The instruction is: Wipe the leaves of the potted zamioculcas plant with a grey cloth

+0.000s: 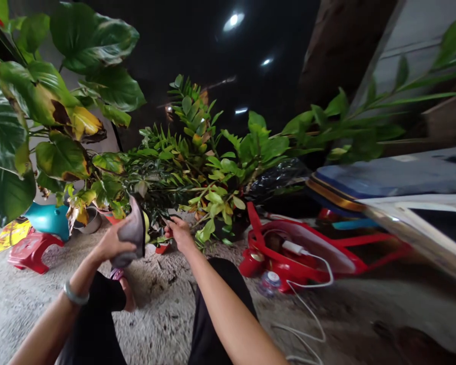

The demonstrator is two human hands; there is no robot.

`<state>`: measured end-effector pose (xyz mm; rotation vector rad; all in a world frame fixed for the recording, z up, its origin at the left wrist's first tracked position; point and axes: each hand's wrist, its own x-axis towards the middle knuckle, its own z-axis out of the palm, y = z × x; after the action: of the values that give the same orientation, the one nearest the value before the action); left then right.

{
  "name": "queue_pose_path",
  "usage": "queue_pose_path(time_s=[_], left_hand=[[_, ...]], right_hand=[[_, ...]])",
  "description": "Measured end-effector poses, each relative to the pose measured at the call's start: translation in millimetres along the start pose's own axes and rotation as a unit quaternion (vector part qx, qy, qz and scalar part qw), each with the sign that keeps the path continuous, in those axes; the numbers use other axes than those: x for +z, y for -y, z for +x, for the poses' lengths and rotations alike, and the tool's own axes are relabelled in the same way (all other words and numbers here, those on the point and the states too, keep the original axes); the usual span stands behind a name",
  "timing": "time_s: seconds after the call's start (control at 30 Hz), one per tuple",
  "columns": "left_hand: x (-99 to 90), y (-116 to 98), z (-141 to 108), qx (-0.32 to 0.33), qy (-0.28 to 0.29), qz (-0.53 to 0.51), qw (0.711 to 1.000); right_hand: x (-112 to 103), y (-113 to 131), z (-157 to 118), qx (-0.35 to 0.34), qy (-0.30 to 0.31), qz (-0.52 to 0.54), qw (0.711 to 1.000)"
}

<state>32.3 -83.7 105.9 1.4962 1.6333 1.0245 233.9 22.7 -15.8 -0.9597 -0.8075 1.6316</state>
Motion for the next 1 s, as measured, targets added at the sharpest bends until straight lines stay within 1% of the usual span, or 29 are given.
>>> queue_pose_path(time_s=[0.03,0.07,0.1,0.13,0.17,0.2,0.27,0.3,0.33,0.37,0.4,0.43,0.47,0.53,0.57,0.6,0.63,0.67,0.7,0.73,0.8,0.83,0.87,0.9,0.93,0.97,1.0], left_hand=[[4.5,6,-12,-0.004,0.044,0.008,0.999],[5.7,7,-25,-0.001,0.072,0.008,0.997],[3.8,5,-36,0.005,0.086,0.005,0.996],[-0.6,-1,-43,0.015,0.082,-0.001,0.997],[-6.6,-10,-46,0.029,0.059,-0.006,0.998],[-13.1,-20,-45,0.045,0.024,-0.010,0.999],[-22.9,-39,-30,0.078,-0.065,-0.013,0.995],[-24.6,-43,-19,0.090,-0.109,-0.017,0.990],[-23.5,-44,-8,0.094,-0.144,-0.023,0.985],[-19.9,-42,2,0.090,-0.167,-0.030,0.981],[-14.1,-35,10,0.079,-0.174,-0.035,0.981],[-7.0,-27,13,0.063,-0.162,-0.037,0.984],[0.4,-18,12,0.046,-0.129,-0.034,0.990],[11.8,-2,1,0.024,-0.013,-0.017,0.999],[14.2,1,-8,0.024,0.046,-0.009,0.999],[14.0,1,-17,0.031,0.088,-0.004,0.996],[11.3,-4,-24,0.044,0.105,-0.002,0.993],[6.9,-14,-28,0.062,0.093,-0.005,0.994],[1.6,-26,-29,0.084,0.059,-0.009,0.995],[-3.7,-40,-26,0.108,0.012,-0.013,0.994],[-10.4,-69,-9,0.161,-0.086,-0.008,0.983],[-10.6,-81,3,0.188,-0.123,0.002,0.974],[-8.3,-89,16,0.210,-0.146,0.013,0.967],[-3.8,-93,30,0.225,-0.150,0.028,0.962],[2.3,-94,42,0.230,-0.134,0.045,0.963],[9.1,-91,51,0.223,-0.101,0.068,0.967],[15.7,-86,58,0.206,-0.054,0.096,0.972]], right_hand=[[-1,0,0,-0.003,0.007,0.002,1.000],[-3,0,0,-0.006,0.012,0.001,1.000],[-5,0,0,-0.007,0.014,-0.001,1.000],[-6,1,0,-0.007,0.014,-0.005,1.000],[-7,1,0,-0.006,0.012,-0.010,1.000],[-7,1,0,-0.005,0.011,-0.015,1.000],[-6,1,1,-0.003,0.009,-0.021,1.000],[-4,0,1,-0.004,0.008,-0.022,1.000],[-2,-1,1,-0.004,0.007,-0.021,1.000],[0,-1,1,-0.005,0.005,-0.020,1.000],[1,-2,1,-0.007,0.002,-0.017,1.000],[3,-3,1,-0.009,0.001,-0.013,1.000],[4,-3,1,-0.010,0.002,-0.010,1.000],[3,-3,1,-0.011,0.011,-0.009,1.000],[3,-3,0,-0.011,0.019,-0.012,1.000],[2,-2,0,-0.009,0.026,-0.016,1.000],[0,-2,-1,-0.008,0.032,-0.021,0.999],[0,-1,-1,-0.008,0.036,-0.025,0.999],[-1,0,-2,-0.007,0.038,-0.029,0.999],[-2,0,-2,-0.006,0.040,-0.034,0.999],[-2,1,-2,-0.005,0.039,-0.042,0.998],[-2,1,-2,-0.003,0.036,-0.044,0.998],[-1,1,-2,-0.002,0.033,-0.044,0.998],[-1,1,-2,-0.003,0.031,-0.043,0.999],[-2,0,-1,-0.006,0.033,-0.042,0.999],[-3,-1,-1,-0.011,0.039,-0.041,0.998],[-4,-3,0,-0.017,0.049,-0.043,0.998]])
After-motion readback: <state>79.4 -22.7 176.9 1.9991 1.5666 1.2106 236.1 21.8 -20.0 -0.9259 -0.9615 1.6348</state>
